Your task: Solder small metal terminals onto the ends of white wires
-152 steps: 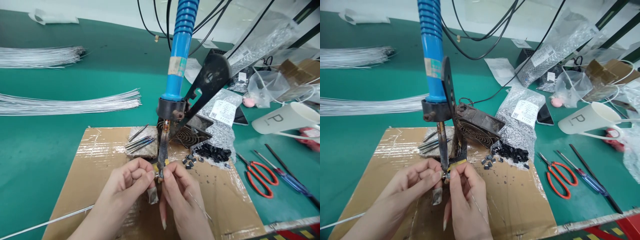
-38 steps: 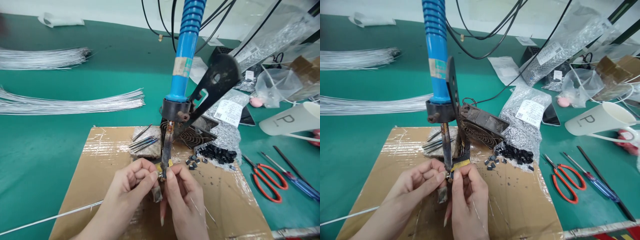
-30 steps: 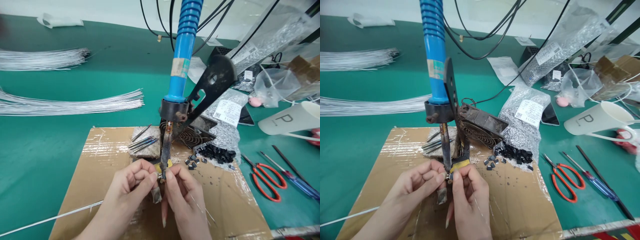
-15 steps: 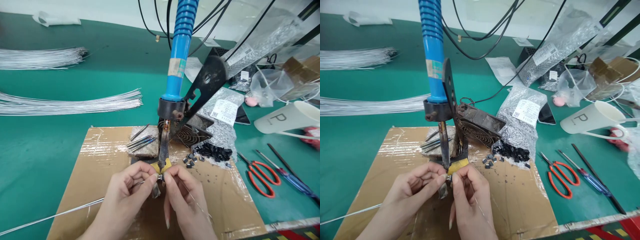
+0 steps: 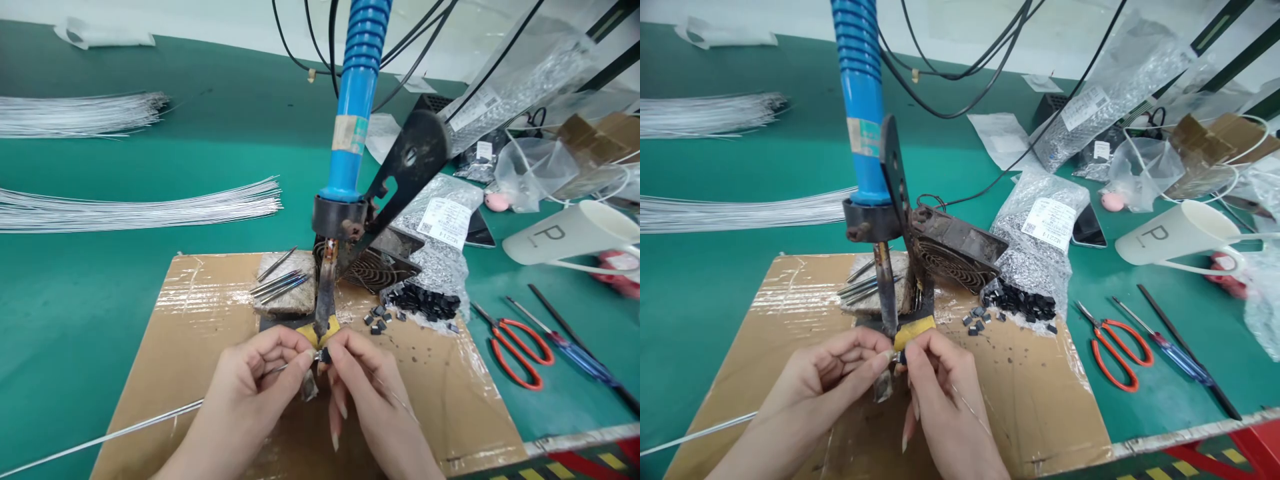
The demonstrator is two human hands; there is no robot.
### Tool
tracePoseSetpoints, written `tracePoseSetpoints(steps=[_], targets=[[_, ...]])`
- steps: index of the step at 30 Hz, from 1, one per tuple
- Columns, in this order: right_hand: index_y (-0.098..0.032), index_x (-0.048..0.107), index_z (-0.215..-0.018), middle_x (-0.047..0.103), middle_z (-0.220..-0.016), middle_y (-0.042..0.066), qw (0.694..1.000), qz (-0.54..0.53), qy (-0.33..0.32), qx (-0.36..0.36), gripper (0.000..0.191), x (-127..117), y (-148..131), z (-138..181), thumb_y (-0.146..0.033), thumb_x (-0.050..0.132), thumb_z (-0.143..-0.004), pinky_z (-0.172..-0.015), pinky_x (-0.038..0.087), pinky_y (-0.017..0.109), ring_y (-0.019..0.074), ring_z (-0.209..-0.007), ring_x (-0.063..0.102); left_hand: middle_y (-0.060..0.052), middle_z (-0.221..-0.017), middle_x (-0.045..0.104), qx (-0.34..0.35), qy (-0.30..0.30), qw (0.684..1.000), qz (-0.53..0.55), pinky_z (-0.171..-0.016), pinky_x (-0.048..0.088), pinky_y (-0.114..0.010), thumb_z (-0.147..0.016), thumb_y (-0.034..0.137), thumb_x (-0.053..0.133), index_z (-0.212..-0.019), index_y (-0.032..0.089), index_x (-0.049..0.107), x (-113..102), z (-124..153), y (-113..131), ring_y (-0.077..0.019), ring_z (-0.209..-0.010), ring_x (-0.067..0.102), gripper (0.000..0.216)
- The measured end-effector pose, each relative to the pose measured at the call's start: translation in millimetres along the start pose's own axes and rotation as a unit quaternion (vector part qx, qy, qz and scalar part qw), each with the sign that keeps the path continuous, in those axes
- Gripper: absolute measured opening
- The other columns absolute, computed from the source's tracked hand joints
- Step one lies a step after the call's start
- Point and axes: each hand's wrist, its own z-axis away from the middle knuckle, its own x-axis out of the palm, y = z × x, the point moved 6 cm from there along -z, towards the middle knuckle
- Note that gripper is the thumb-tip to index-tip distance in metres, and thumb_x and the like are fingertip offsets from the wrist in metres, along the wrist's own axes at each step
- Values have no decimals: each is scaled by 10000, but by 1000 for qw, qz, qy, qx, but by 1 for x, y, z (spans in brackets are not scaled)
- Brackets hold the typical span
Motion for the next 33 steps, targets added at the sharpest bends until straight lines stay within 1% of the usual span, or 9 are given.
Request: tracePoseSetpoints(steps=[4,6,8,11,13,17,20,26,33], targets=[[-185,567,-796,416,-502,-105,999,28,10,-22,475,3,-1,2,-592,549,-1040,-362,240,129,22,-340,412,-16,-676,690,7,-2,1000,-4,-571,450,-203,-831,416,827,-770,184,755,1,3,3,-136,-612,585,251],[-191,545,-797,392,-506,-113,999,18,25,-34,478,6,-1,5,-603,546,-1039,-361,223,126,12,-336,370,-17,-695,700,8,5,1000,-7,-589,458,-202,-844,433,811,-788,187,757,0,4,3,-139,-633,595,258],[-198,531,-799,367,-509,-121,998,-8,41,-36,484,10,2,7,-624,551,-1029,-357,217,121,9,-332,348,-21,-715,709,5,-11,1000,-12,-604,469,-202,-850,449,803,-805,187,760,1,3,1,-147,-660,611,269],[-203,523,-802,366,-522,-124,996,-45,67,-30,495,16,5,9,-652,579,-1001,-349,234,111,11,-332,351,-18,-760,721,-7,-53,999,2,-624,477,-188,-881,464,779,-848,199,756,2,2,-4,-143,-697,629,267],[-203,524,-800,396,-549,-115,994,-54,85,-36,505,17,6,9,-669,596,-982,-342,264,110,15,-337,374,-5,-769,714,-16,-62,997,32,-627,470,-168,-893,464,774,-865,209,749,1,0,-8,-127,-706,628,257],[-202,532,-781,438,-599,-91,992,-30,108,-59,507,15,5,8,-663,591,-985,-352,313,125,23,-356,410,6,-723,674,-43,-69,994,78,-619,455,-170,-869,473,801,-856,194,733,1,-3,-15,-111,-664,575,288],[-202,545,-778,446,-593,-81,990,4,120,-69,492,12,5,9,-636,563,-1010,-367,297,146,31,-366,406,1,-702,661,-62,-85,991,81,-600,440,-189,-859,498,802,-859,184,724,3,-3,-19,-115,-637,545,324],[-213,543,-761,467,-581,-66,986,43,129,-95,467,10,5,9,-585,529,-1041,-407,296,194,58,-388,413,7,-698,634,-73,-55,993,77,-600,410,-191,-838,520,811,-872,183,721,1,-1,-20,-112,-638,518,350],[-218,539,-777,446,-567,-77,989,38,114,-81,468,11,6,8,-606,520,-1038,-390,291,183,61,-376,401,-3,-683,664,-48,-21,997,52,-596,423,-184,-782,500,861,-818,174,737,-1,-3,-17,-109,-623,543,351]])
